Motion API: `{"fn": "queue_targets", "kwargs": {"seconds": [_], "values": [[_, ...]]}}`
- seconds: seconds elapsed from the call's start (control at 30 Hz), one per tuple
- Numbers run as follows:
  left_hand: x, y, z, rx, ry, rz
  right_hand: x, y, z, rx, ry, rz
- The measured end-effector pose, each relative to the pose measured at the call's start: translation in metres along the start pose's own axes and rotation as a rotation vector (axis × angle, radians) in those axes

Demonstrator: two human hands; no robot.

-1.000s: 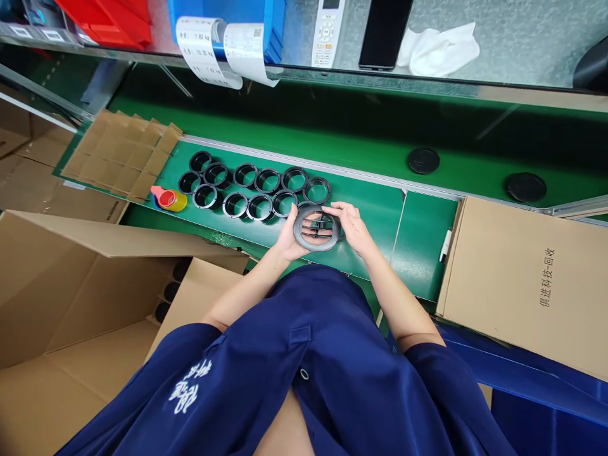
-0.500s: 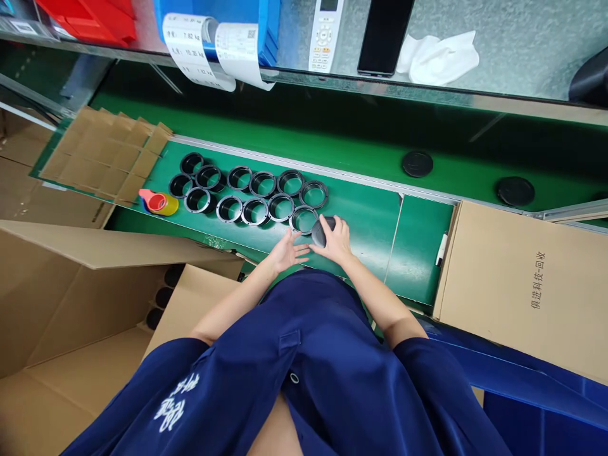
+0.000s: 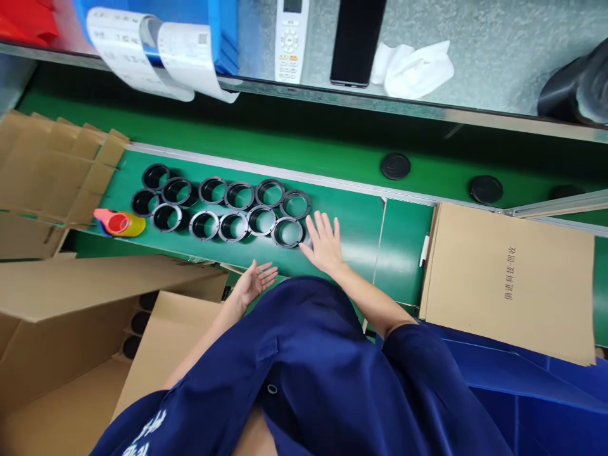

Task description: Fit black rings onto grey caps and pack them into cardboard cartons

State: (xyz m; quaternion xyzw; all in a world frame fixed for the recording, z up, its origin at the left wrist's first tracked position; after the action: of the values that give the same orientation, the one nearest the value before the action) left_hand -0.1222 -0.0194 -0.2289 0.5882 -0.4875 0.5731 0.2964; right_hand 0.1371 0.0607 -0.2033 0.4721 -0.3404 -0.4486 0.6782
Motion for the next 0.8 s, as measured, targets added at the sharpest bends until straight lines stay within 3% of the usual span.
{"fn": "queue_targets", "kwargs": {"seconds": [0.13, 0.23, 0.3, 0.37, 0.4, 0.47, 0.53, 0.6, 0.67, 0.73, 0.8], "values": [[0.000, -0.011, -0.019, 0.034, -0.017, -0.035, -0.004, -0.026, 0.005, -0.096, 0.029, 0.152], [0.005, -0.021, -0.038, 0.073, -0.073, -0.063, -0.028, -0.019, -0.035, -0.195, -0.018, 0.151], [0.009, -0.026, -0.048, 0.095, -0.089, -0.103, -0.051, 0.015, -0.111, -0.365, -0.310, -0.046], [0.013, -0.031, -0.054, 0.096, -0.076, -0.138, -0.056, 0.055, -0.211, -0.588, -0.795, -0.362], [0.014, -0.034, -0.055, 0.092, -0.066, -0.153, -0.058, 0.071, -0.254, -0.627, -0.947, -0.447], [0.015, -0.042, -0.059, 0.089, -0.062, -0.176, -0.063, 0.091, -0.319, -0.723, -1.117, -0.512], [0.013, -0.051, -0.064, 0.093, -0.075, -0.184, -0.069, 0.092, -0.355, -0.842, -1.184, -0.489], [0.010, -0.063, -0.068, 0.087, -0.083, -0.172, -0.072, 0.082, -0.361, -0.997, -1.218, -0.480], [0.006, -0.078, -0.072, 0.056, -0.085, -0.151, -0.076, 0.068, -0.344, -1.155, -1.203, -0.492], [0.003, -0.101, -0.076, 0.007, -0.112, -0.102, -0.076, 0.056, -0.306, -1.311, -1.152, -0.496], [0.004, -0.133, -0.081, -0.033, -0.175, 0.018, -0.069, 0.045, -0.249, -1.459, -1.083, -0.468]]}}
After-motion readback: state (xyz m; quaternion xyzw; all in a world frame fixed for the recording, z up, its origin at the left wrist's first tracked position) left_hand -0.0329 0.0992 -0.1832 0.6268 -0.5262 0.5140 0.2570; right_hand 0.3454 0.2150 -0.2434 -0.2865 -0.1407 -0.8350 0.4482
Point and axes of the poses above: each hand's wrist, its own x-axis away from the middle knuckle, its own y-axis out of the back of the hand, z = x × y, the point moved 7 cm from there along -x, towards the middle knuckle, and after that the axes turned 8 degrees about y, right-handed, at the moved point
